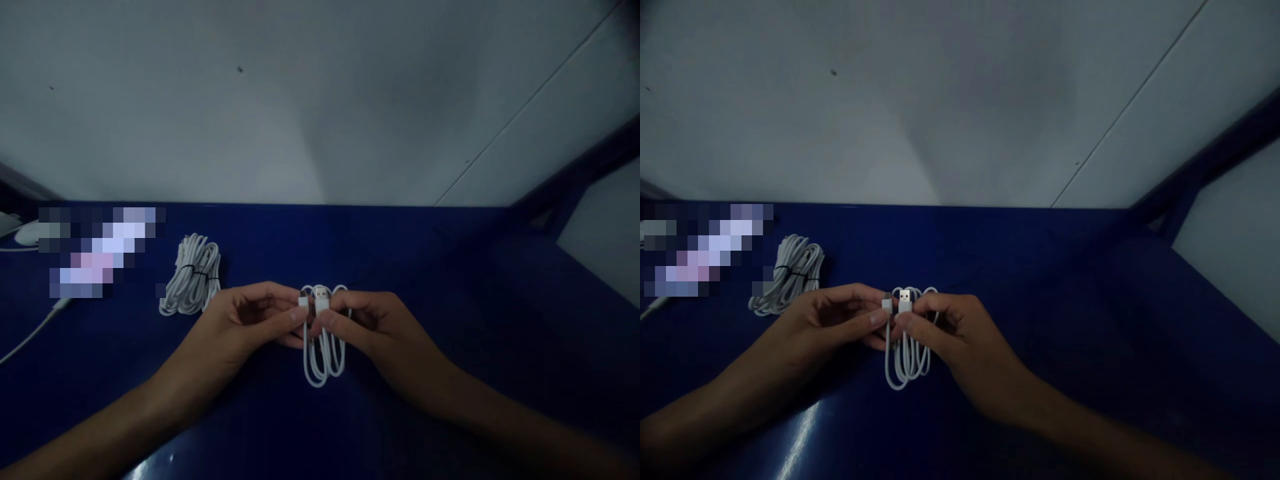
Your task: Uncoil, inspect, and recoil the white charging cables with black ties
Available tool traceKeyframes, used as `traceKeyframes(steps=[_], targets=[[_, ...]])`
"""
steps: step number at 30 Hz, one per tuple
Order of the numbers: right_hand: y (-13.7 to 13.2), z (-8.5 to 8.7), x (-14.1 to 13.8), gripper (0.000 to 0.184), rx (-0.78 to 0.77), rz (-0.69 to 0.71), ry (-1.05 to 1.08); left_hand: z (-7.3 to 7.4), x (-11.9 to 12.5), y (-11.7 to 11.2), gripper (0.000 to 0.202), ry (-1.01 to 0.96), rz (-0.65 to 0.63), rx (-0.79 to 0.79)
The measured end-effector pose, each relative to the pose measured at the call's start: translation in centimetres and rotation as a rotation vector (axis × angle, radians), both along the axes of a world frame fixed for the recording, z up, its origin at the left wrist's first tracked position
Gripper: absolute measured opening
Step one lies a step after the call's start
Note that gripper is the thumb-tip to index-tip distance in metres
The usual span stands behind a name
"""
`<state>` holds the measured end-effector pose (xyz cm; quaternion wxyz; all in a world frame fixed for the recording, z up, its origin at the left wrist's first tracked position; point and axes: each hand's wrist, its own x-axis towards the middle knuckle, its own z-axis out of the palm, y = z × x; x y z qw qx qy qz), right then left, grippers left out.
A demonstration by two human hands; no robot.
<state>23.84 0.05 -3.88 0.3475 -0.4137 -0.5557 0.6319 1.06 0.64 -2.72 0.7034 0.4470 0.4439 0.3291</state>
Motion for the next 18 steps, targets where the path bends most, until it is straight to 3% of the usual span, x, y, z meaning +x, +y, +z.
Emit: traceKeyframes(steps=[18], targets=[[-0.01, 0.07, 0.09, 0.021, 0.021, 0.021, -0.020, -0.39, 0.00, 0.17, 0.018, 0.010, -0.015, 0.013]])
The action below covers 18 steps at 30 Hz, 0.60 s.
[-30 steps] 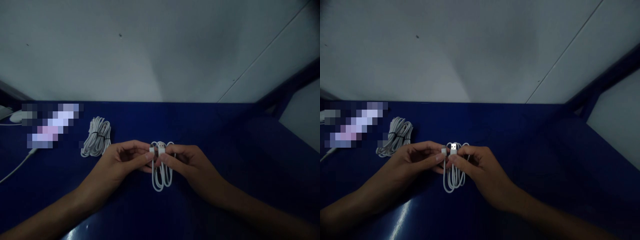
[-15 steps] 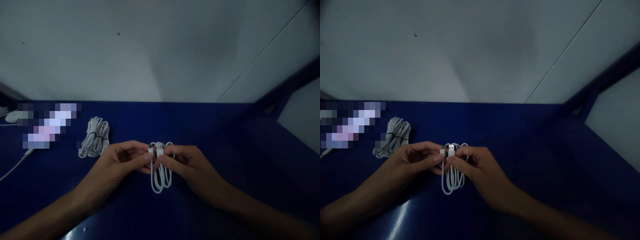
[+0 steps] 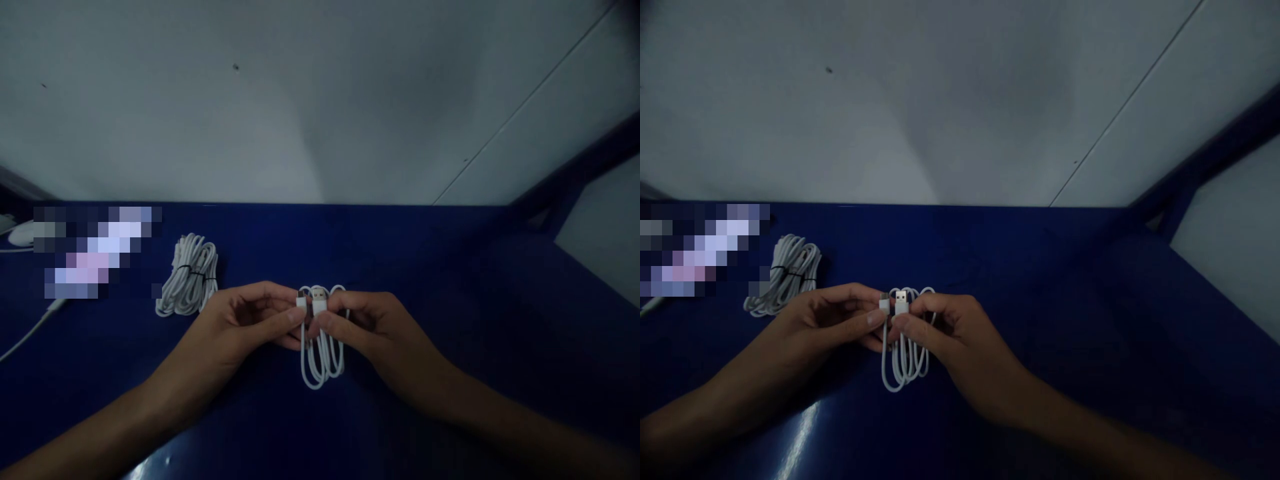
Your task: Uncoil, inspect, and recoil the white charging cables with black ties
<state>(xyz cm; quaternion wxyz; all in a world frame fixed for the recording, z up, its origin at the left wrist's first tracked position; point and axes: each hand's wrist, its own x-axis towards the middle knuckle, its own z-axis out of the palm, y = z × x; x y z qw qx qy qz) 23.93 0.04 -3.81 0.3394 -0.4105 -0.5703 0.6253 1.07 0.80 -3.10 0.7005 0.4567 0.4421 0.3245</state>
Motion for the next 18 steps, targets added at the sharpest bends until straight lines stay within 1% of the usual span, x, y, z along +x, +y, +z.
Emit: traceKeyframes(steps=[8, 18], targets=[[-0.27, -0.09, 0.03, 0.024, -0.006, 0.007, 0.004, 0.02, 0.17, -0.04, 0.017, -0.021, 0.023, -0.010], [-0.54, -0.04, 0.18, 0.024, -0.053, 0.024, 0.032, -0.07, 0.28, 0.00, 0.017, -0.013, 0.027, 0.001]])
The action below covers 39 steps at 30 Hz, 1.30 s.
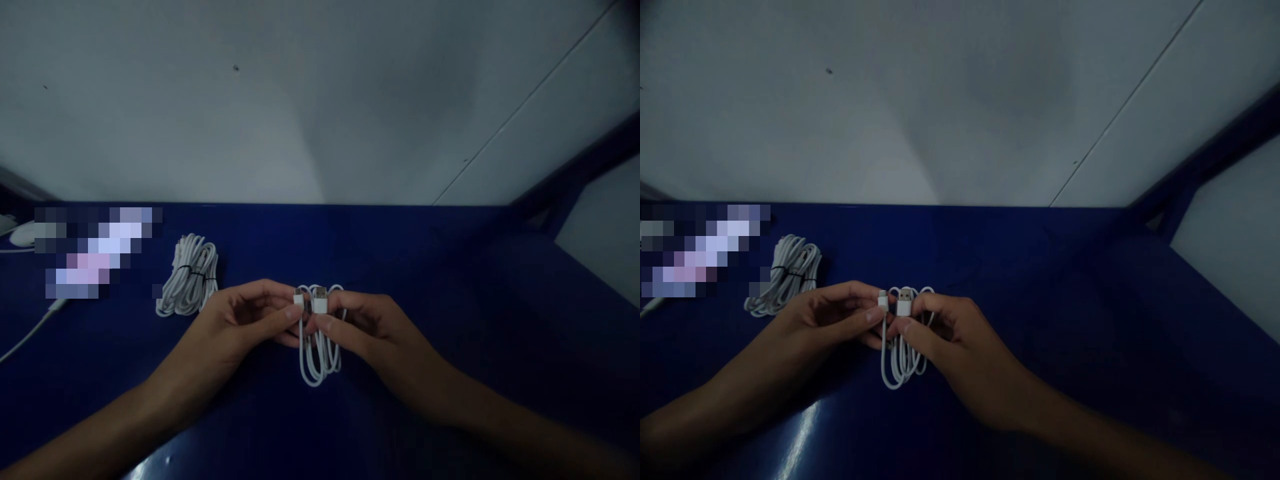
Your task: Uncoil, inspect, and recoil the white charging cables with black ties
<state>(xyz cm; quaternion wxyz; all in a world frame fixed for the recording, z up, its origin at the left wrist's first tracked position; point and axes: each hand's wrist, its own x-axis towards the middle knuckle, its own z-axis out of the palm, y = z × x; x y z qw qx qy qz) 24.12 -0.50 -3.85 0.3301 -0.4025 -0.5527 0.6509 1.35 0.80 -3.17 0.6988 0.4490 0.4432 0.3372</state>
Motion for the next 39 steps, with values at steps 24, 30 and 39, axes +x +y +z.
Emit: traceKeyframes(steps=[24, 30, 39], targets=[[0.06, 0.04, -0.11, 0.020, 0.006, 0.014, 0.010, 0.67, -0.12, -0.10, 0.018, -0.005, -0.012, -0.003], [0.05, 0.05, -0.13, 0.019, 0.029, 0.012, 0.012, 0.53, -0.09, -0.07, 0.017, -0.006, -0.023, 0.008], [0.14, 0.08, -0.18, 0.020, 0.011, 0.010, 0.010, 0.40, -0.21, -0.17, 0.018, -0.011, -0.029, 0.001]])
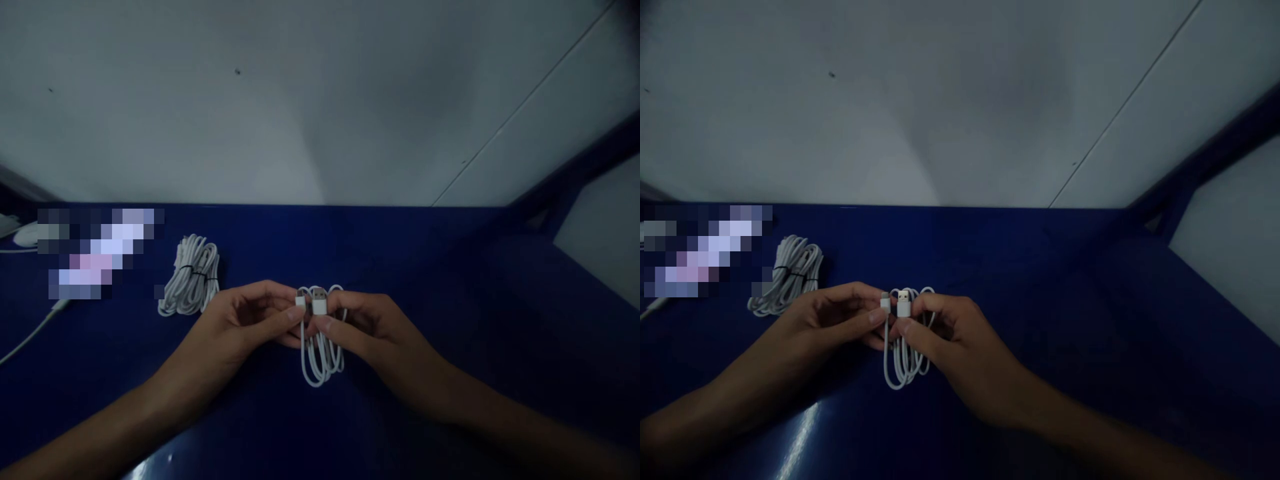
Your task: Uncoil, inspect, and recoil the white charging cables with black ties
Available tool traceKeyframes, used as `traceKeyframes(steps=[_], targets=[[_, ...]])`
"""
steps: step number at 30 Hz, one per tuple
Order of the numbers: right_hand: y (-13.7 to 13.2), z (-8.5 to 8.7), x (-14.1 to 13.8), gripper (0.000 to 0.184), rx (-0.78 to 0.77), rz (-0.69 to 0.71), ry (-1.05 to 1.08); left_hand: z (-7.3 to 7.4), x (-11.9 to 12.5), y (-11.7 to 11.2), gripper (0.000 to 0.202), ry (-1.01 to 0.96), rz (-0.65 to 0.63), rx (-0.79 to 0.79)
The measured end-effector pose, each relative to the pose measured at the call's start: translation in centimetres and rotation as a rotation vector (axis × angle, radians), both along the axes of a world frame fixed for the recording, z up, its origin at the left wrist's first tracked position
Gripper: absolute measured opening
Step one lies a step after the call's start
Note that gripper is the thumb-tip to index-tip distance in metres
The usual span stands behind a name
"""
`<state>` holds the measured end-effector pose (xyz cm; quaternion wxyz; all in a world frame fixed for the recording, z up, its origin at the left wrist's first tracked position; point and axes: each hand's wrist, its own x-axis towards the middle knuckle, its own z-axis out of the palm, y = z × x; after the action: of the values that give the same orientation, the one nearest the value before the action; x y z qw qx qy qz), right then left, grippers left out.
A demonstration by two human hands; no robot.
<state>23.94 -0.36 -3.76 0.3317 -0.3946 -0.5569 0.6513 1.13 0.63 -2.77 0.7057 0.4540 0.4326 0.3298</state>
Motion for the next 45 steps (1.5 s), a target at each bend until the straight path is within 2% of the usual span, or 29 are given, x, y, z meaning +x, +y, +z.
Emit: traceKeyframes(steps=[27, 39, 45], targets=[[-0.1, 0.1, 0.1, 0.022, 0.001, 0.009, -0.004, -0.5, -0.2, 0.2, 0.022, 0.018, -0.015, 0.008], [-0.1, 0.3, 0.2, 0.023, 0.009, 0.029, 0.009, -0.2, -0.1, -0.1, 0.021, 0.033, -0.001, 0.014], [0.0, 0.4, 0.3, 0.022, 0.031, 0.056, 0.031, 0.6, 0.2, -0.2, 0.018, 0.016, 0.012, 0.014]])
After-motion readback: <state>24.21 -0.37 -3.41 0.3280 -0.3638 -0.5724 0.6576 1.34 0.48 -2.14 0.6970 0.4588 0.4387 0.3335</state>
